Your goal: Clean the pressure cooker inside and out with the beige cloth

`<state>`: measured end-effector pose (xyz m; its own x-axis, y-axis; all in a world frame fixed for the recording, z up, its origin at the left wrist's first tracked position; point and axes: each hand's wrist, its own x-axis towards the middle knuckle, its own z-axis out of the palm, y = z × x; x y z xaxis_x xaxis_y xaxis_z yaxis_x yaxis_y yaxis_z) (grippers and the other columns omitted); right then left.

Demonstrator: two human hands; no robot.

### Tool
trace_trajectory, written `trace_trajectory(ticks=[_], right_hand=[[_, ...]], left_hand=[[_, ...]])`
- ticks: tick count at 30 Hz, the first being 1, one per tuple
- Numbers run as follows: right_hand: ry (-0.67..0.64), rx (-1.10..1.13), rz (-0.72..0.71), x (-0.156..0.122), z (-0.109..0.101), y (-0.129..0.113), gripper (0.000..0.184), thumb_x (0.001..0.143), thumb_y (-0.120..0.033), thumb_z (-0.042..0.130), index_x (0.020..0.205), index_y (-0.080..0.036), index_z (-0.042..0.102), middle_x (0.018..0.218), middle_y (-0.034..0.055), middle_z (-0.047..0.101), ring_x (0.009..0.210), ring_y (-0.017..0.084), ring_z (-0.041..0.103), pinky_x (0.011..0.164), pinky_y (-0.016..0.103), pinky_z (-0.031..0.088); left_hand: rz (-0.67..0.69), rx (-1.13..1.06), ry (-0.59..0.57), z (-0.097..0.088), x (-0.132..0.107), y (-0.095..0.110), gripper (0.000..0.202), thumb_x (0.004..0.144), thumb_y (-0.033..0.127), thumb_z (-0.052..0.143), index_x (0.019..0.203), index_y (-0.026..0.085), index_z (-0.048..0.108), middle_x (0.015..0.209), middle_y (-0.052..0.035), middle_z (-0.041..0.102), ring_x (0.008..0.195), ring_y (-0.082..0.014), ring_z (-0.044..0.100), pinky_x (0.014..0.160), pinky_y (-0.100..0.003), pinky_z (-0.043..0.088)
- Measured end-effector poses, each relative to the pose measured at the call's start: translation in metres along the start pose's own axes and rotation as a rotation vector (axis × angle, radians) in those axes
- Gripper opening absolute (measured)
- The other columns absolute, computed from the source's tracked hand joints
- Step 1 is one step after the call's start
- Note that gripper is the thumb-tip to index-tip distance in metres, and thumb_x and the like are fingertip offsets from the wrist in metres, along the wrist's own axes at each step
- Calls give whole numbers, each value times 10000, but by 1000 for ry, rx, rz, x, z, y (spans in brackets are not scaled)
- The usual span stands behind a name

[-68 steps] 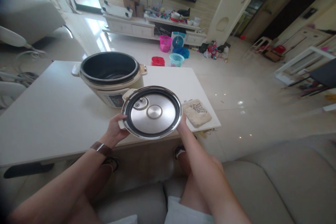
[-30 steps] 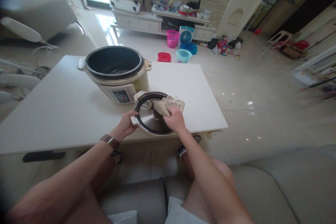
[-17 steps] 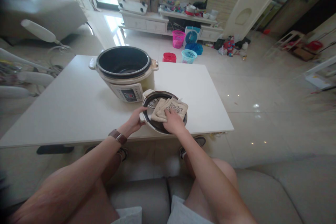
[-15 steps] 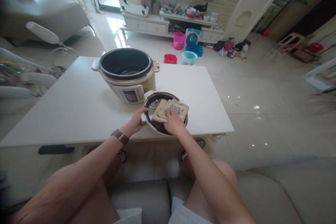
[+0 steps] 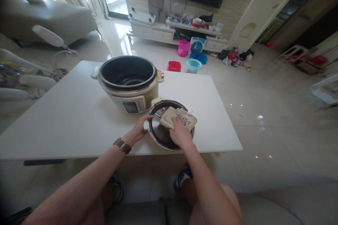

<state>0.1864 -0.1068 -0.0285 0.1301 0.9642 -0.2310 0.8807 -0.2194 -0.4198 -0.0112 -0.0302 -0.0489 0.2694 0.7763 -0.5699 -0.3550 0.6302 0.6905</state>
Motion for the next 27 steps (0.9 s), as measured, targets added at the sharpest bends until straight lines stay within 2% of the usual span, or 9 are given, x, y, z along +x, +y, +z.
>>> trace_trajectory(ticks=[3, 6, 9, 14, 19, 27], right_hand=[[58, 132, 84, 11, -9, 5, 490, 1005, -359, 466, 1435, -237, 668, 1413, 131, 724, 1311, 360, 667, 1124, 488, 506], [146, 217, 141, 22, -13, 10, 423, 985, -372, 468, 1289, -250, 734, 1260, 117, 773, 1215, 352, 696, 1067, 473, 528], [183, 237, 132, 27, -12, 14, 392, 963, -366, 476, 1222, -259, 751, 1178, 103, 784, 1158, 341, 699, 1052, 463, 523], [168, 242, 106, 25, -14, 15, 399, 952, -392, 483, 1226, -273, 748, 1135, 98, 788, 1120, 345, 697, 1009, 461, 530], [136, 247, 116, 22, -19, 12, 386, 944, -413, 491, 1177, -266, 761, 1153, 111, 778, 1141, 369, 692, 1024, 494, 528], [289, 397, 101, 20, -17, 7, 401, 935, -385, 499, 1194, -243, 770, 1152, 103, 786, 1159, 332, 680, 1094, 463, 521]], left_hand=[[30, -15, -44, -1, 6, 4, 307, 670, 270, 827, 961, 191, 770, 759, -8, 744, 576, -160, 617, 491, -241, 416], [14, -27, -99, -2, 12, 9, 285, 681, 234, 830, 956, 182, 776, 774, -18, 757, 586, -162, 632, 508, -246, 438], [-15, -53, -123, 1, 17, 14, 189, 697, 194, 811, 876, 148, 770, 743, -44, 758, 576, -160, 627, 526, -253, 460], [-104, -173, -133, 6, 18, 17, 143, 697, 162, 773, 836, 136, 748, 710, -82, 759, 565, -191, 645, 551, -294, 505], [-105, -189, -126, 10, 12, 14, 155, 689, 168, 765, 838, 152, 727, 683, -61, 739, 518, -175, 611, 508, -284, 469], [-20, -167, -74, 8, -6, 1, 165, 646, 130, 735, 804, 151, 692, 665, -23, 697, 531, -152, 597, 529, -263, 465]])
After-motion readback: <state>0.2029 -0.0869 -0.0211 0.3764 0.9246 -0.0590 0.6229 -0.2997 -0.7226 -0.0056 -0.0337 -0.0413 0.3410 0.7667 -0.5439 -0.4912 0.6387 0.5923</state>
